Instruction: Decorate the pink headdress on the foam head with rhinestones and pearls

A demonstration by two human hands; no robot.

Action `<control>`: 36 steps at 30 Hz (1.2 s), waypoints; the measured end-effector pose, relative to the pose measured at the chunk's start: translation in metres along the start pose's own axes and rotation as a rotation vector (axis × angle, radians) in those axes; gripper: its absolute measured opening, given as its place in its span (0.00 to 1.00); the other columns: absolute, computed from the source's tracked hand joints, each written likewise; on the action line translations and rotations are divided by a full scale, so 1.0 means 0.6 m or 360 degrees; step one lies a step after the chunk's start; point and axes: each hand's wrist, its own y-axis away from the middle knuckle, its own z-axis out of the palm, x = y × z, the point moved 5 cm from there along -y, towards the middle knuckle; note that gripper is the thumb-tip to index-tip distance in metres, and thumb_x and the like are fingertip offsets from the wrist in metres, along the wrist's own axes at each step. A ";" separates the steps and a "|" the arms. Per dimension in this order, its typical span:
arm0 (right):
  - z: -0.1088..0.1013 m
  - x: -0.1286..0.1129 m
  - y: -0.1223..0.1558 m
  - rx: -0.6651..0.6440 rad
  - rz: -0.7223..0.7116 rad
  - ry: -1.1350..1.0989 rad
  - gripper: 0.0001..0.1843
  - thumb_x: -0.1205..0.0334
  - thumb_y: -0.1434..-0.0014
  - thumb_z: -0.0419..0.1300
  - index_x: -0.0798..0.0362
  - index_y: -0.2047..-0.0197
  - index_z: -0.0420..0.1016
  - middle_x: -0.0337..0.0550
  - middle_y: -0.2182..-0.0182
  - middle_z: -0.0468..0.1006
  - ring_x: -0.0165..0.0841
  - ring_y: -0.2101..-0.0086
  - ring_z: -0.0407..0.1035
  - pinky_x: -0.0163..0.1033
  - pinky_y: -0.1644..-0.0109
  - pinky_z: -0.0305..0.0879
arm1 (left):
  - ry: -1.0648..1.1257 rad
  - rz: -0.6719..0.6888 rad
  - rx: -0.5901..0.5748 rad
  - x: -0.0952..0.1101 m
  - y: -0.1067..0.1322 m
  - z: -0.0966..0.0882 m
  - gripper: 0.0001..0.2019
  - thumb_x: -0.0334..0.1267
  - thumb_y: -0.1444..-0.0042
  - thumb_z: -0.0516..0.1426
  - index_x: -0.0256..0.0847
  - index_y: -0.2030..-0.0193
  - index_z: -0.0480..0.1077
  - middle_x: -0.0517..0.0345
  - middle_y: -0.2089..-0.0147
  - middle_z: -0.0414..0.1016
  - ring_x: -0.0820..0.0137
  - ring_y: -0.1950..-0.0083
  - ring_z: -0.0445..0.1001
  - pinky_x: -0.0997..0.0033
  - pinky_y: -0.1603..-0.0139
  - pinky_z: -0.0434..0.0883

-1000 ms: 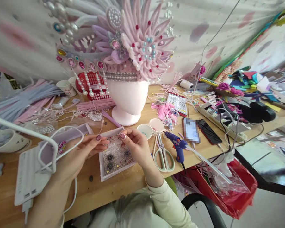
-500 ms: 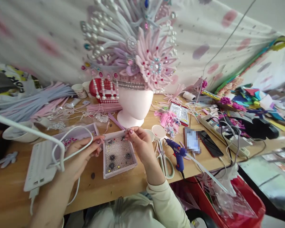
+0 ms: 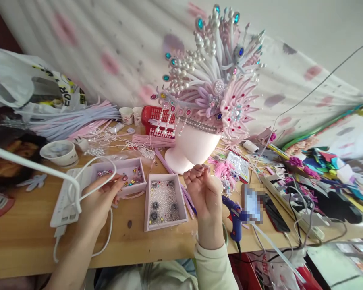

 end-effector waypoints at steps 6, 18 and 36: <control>0.026 0.003 -0.002 -0.0070 0.0100 -0.0130 0.16 0.70 0.54 0.82 0.53 0.67 0.80 0.30 0.72 0.78 0.20 0.71 0.75 0.27 0.58 0.78 | 0.0172 -0.0065 -0.0685 0.015 0.037 0.074 0.21 0.55 0.58 0.73 0.39 0.69 0.81 0.62 0.78 0.72 0.77 0.81 0.65 0.79 0.84 0.60; 0.036 0.028 0.013 -0.0094 0.0303 0.0017 0.15 0.70 0.53 0.82 0.54 0.68 0.81 0.34 0.71 0.78 0.19 0.71 0.74 0.19 0.66 0.73 | 0.0264 -0.0068 -0.1094 0.047 0.076 0.162 0.12 0.42 0.53 0.71 0.41 0.61 0.86 0.62 0.78 0.78 0.78 0.80 0.69 0.81 0.78 0.69; 0.020 0.030 0.012 0.0092 0.0321 0.0609 0.17 0.59 0.57 0.84 0.56 0.68 0.85 0.39 0.74 0.81 0.16 0.82 0.61 0.18 0.83 0.54 | 0.0178 -0.0121 -0.1071 0.025 0.088 0.160 0.12 0.39 0.50 0.68 0.40 0.59 0.82 0.58 0.68 0.81 0.73 0.69 0.77 0.79 0.74 0.77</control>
